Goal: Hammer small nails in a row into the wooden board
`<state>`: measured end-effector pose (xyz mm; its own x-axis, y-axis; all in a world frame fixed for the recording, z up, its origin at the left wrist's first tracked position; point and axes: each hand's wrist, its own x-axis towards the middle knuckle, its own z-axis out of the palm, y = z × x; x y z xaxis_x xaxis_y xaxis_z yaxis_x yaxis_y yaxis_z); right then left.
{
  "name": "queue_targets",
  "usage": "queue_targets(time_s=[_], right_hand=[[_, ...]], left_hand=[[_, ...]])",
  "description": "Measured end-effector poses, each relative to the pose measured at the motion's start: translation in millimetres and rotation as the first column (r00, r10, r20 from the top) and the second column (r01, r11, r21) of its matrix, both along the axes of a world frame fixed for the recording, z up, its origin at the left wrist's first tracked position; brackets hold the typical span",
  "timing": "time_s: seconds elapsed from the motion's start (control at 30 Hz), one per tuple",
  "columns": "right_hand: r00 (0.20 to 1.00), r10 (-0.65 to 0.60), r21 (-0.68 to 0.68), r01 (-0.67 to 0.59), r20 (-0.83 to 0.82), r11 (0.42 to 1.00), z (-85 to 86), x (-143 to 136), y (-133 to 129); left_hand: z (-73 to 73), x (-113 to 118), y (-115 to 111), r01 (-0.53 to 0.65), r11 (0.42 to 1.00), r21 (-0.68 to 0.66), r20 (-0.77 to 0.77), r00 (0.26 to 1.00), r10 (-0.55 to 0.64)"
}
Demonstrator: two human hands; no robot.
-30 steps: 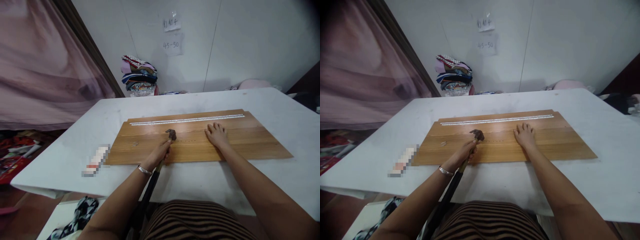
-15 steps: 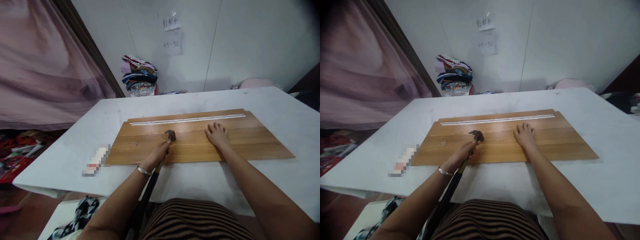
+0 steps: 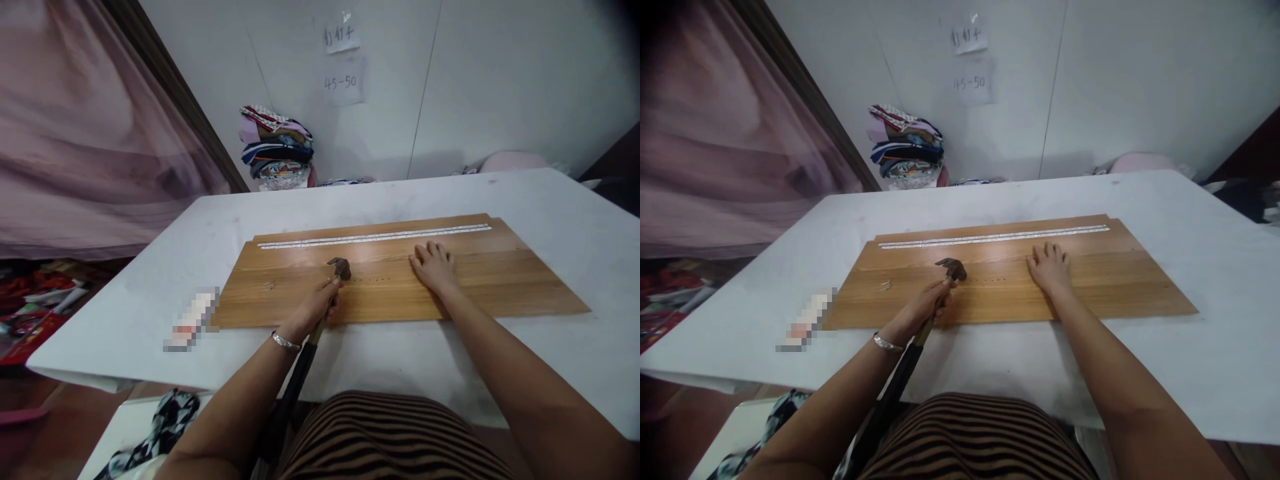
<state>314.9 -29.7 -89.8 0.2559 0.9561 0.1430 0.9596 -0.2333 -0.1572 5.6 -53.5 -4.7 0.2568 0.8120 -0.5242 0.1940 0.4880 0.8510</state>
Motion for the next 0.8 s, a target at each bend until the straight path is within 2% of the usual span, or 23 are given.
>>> queue_targets(time_s=[0.8], right_hand=[[1.0, -0.009, -0.027, 0.009, -0.017, 1.0, 6.2, -2.3, -1.6]], left_hand=[[-2.8, 1.5, 1.0, 0.011, 1.0, 0.003, 0.038, 0.999, -0.011]])
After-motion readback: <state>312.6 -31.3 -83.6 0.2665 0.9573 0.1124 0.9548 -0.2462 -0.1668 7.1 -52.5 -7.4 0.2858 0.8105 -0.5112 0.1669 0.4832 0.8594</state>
